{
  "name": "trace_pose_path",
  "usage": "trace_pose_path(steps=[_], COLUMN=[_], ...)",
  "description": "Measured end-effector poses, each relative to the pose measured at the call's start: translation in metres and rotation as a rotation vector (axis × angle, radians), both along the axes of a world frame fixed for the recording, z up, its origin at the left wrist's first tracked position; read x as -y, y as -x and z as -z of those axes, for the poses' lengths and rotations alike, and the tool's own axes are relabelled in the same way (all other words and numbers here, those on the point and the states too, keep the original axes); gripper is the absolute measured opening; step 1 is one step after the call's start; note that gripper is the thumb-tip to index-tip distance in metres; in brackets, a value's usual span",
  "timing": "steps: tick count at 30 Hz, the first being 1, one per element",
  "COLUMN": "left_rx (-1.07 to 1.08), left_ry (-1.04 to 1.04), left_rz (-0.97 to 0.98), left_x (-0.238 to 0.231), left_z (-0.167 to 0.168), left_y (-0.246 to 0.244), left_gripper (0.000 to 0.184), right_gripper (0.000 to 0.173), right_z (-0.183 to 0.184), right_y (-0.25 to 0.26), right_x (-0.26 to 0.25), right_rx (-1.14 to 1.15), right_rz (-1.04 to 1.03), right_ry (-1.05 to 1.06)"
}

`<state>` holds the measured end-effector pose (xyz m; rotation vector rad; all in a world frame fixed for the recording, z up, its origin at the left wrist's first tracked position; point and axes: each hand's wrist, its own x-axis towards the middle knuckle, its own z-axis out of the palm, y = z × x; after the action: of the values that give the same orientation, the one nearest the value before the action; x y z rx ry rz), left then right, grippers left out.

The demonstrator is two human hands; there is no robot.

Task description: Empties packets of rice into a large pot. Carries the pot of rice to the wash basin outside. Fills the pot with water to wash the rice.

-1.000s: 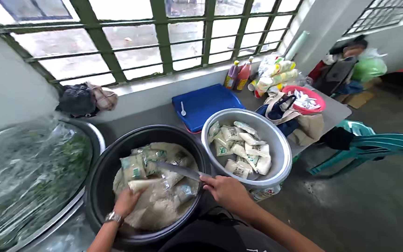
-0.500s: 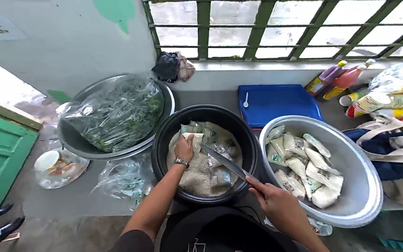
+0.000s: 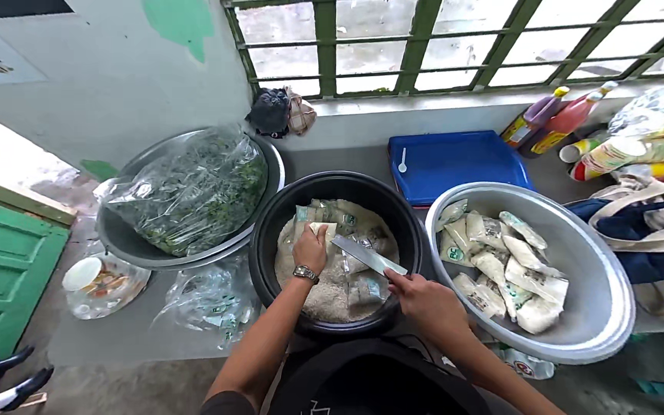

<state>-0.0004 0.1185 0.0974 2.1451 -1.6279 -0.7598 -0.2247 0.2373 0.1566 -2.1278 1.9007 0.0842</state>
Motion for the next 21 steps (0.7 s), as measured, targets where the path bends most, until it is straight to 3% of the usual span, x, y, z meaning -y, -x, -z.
trace_pose_path(steps=[6,9,12,15,16,18,19,21], left_rx=[-0.056,-0.03,0.034,0.151,0.159,0.13,0.092,0.06], left_ry=[0.021,-0.047,-0.136,-0.156,-0.082,-0.031,-0.064,-0.191], left_rz=[0.116,0.091,0.086,0.089,0.139,0.323,0.434,0.553], left_x=[-0.016,-0.01,0.001,0.005,0.005,0.008,0.012,0.023], left_z=[-0.004,-0.007,0.013,0.026,0.029,0.038,0.045,0.06], left_y=[0.034,0.004,-0.047,-0.06,-0.056,-0.039,-0.028,-0.008], left_gripper=[0.058,0.06,0.064,0.081,0.079,0.051,0.038,0.032], right_gripper=[0.046,0.044,0.043,0.043,0.043,0.042,0.041,0.041], right_z=[0.008,0.006,0.002,0.001,0.001,0.002,0.002,0.001], right_y=[-0.028,-0.003,0.019,0.027,0.028,0.03,0.03,0.031], right_x=[0.05,0.042,0.033,0.024,0.021,0.014,0.011,0.006], right_rx=[-0.013,-0.026,-0.049,-0.033,-0.021,0.019,0.037,0.06], right_rz=[0.038,0.064,0.116,0.142,0.146,0.153,0.154,0.152], right_ry=[-0.18,-0.172,-0.204,-0.178,-0.16,-0.11,-0.084,-0.043])
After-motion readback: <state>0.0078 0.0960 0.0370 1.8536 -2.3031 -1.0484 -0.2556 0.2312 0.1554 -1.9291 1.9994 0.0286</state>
